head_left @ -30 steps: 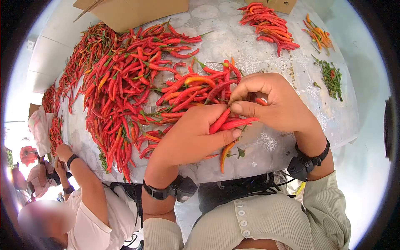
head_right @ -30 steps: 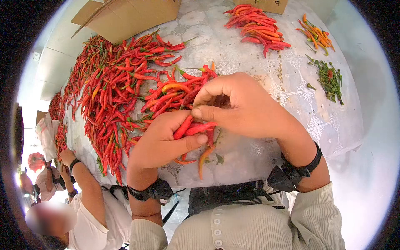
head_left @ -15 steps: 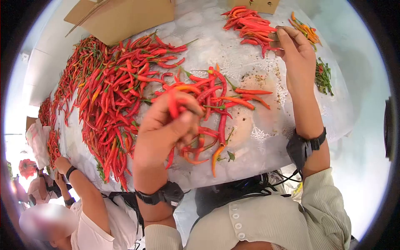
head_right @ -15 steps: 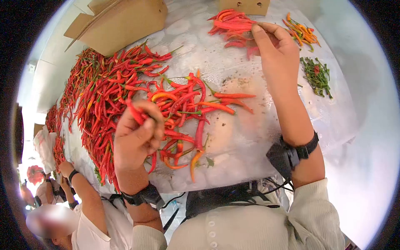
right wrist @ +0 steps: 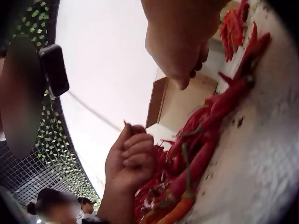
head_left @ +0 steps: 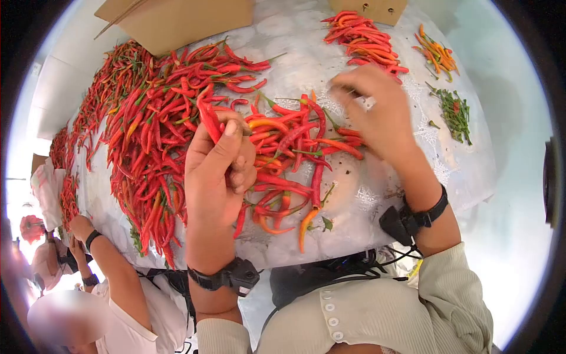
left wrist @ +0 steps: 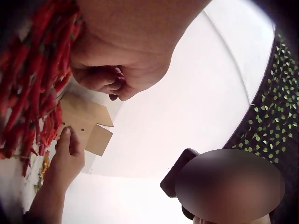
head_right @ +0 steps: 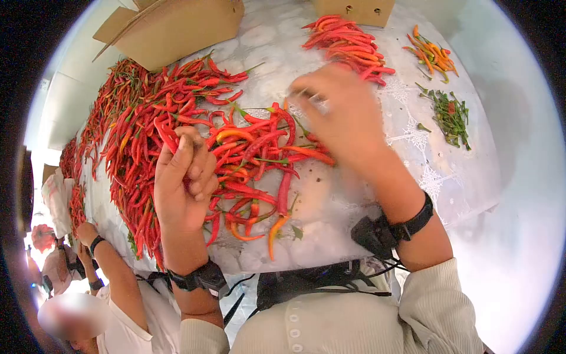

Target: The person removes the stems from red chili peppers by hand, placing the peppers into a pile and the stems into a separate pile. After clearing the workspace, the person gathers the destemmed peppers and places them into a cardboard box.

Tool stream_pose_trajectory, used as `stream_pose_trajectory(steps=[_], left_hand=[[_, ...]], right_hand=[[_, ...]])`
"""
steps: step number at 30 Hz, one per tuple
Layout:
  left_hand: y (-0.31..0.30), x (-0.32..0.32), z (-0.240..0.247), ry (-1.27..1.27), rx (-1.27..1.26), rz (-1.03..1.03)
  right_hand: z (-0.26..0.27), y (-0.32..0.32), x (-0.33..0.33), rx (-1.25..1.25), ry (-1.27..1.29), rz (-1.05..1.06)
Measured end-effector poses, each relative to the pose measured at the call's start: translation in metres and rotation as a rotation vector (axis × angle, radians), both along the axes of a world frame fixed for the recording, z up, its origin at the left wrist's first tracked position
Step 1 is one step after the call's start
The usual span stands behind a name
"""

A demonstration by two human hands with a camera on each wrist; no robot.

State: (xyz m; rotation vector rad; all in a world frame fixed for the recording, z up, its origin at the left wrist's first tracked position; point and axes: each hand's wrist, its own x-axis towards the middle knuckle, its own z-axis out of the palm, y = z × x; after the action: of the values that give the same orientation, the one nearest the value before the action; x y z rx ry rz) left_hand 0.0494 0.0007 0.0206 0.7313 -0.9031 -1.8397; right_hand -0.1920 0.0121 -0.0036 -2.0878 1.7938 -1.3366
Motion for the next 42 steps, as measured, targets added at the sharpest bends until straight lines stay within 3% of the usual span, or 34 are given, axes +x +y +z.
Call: stream_pose_trajectory(steps=[3, 9, 12, 15, 19, 22, 25, 32, 34, 39, 42], left_hand=[[0.001, -0.003, -0.001, -0.039, -0.019, -0.002], [0.003, -0.004, 0.0, -0.04, -0.044, 0.018], [0.001, -0.002, -0.001, 0.022, -0.037, 0.06], [0.0, -0.001, -0.003, 0.024, -0.029, 0.087], [0.003, -0.004, 0.0, -0.067, -0.077, 0.005], [0.005, -0.007, -0.002, -0.122, -0.037, -0.029], [0.004, -0.007, -0.002, -0.154, -0.015, -0.045], [0.009, -0.016, -0.003, -0.158, -0.122, 0.002], [0.008, -0.018, -0.004, -0.161, -0.113, 0.097], [0.007, -0.017, -0.001, -0.205, -0.155, 0.26], [0.005, -0.009, -0.003, -0.088, -0.144, 0.155]], right_hand=[[-0.006, 0.0, 0.023, -0.108, 0.173, 0.315], [-0.007, 0.005, 0.02, -0.025, 0.263, 0.333], [-0.002, 0.008, 0.019, 0.05, 0.03, 0.274], [0.011, 0.013, 0.021, 0.422, -0.848, 0.313], [0.021, 0.022, 0.026, 0.597, -1.236, 0.444], [0.017, 0.022, 0.029, 0.521, -1.192, 0.468], [0.003, 0.021, 0.03, 0.201, -0.761, 0.433], [0.003, 0.031, 0.051, 0.213, -0.901, 0.502], [0.003, 0.032, 0.054, 0.165, -0.913, 0.471], [0.005, 0.033, 0.046, 0.232, -0.791, 0.38], [0.005, 0.032, 0.044, 0.318, -0.694, 0.368]])
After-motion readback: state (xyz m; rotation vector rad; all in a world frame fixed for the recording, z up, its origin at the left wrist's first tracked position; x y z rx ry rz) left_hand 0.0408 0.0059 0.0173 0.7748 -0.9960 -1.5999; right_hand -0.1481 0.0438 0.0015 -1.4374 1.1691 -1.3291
